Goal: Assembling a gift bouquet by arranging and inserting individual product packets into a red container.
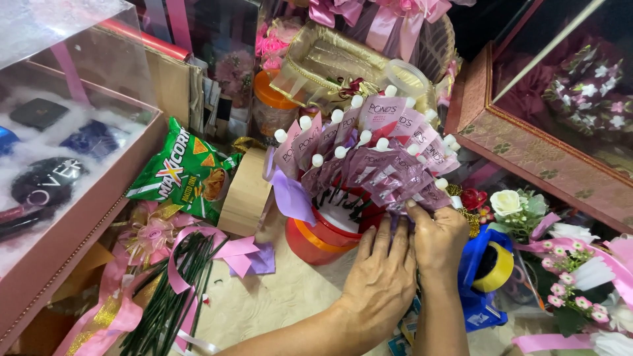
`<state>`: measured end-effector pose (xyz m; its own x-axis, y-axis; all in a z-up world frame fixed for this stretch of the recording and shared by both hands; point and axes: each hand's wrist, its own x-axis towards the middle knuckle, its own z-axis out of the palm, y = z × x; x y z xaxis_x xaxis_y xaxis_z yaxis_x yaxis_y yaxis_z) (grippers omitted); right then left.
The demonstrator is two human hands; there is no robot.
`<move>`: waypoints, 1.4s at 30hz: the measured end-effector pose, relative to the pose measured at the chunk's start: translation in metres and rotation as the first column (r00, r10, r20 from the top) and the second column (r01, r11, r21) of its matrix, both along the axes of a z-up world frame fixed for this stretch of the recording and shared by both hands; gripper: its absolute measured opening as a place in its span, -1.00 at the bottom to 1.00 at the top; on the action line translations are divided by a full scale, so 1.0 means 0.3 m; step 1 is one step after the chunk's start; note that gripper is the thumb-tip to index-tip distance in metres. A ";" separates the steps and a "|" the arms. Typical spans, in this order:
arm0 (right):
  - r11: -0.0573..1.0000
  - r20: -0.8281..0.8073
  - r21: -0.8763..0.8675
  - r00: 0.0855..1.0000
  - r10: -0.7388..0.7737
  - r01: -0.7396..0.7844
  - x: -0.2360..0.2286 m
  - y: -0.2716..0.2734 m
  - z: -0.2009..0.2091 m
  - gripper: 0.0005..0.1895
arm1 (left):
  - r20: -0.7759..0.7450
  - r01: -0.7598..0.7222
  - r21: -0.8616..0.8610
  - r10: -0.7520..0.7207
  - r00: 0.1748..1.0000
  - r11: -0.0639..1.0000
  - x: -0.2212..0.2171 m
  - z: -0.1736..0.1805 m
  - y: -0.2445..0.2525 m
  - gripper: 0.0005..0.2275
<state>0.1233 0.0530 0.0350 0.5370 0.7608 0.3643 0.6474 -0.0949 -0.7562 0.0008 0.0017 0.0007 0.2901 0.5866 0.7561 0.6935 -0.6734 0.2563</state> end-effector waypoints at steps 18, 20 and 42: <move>0.998 -0.022 0.011 0.998 0.059 -0.058 -0.030 -0.003 0.017 -0.72 | 0.012 -0.006 0.048 0.006 1.000 0.999 -0.001 -0.003 0.003 -0.60; 0.999 -0.003 0.012 0.999 0.044 -0.044 -0.015 0.003 0.003 -0.62 | -0.014 -0.006 0.035 0.007 1.000 0.999 0.004 -0.009 0.004 -0.59; 0.991 0.161 -0.087 0.980 0.114 -0.101 -0.062 -0.042 0.107 -0.73 | -0.078 0.055 -0.062 -0.060 0.995 0.997 -0.042 0.031 0.035 -0.59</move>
<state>0.1046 0.0403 0.0670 0.3882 0.8404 0.3782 0.7722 -0.0727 -0.6312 -0.0119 0.0121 0.0099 0.3825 0.6110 0.6931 0.6739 -0.6977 0.2431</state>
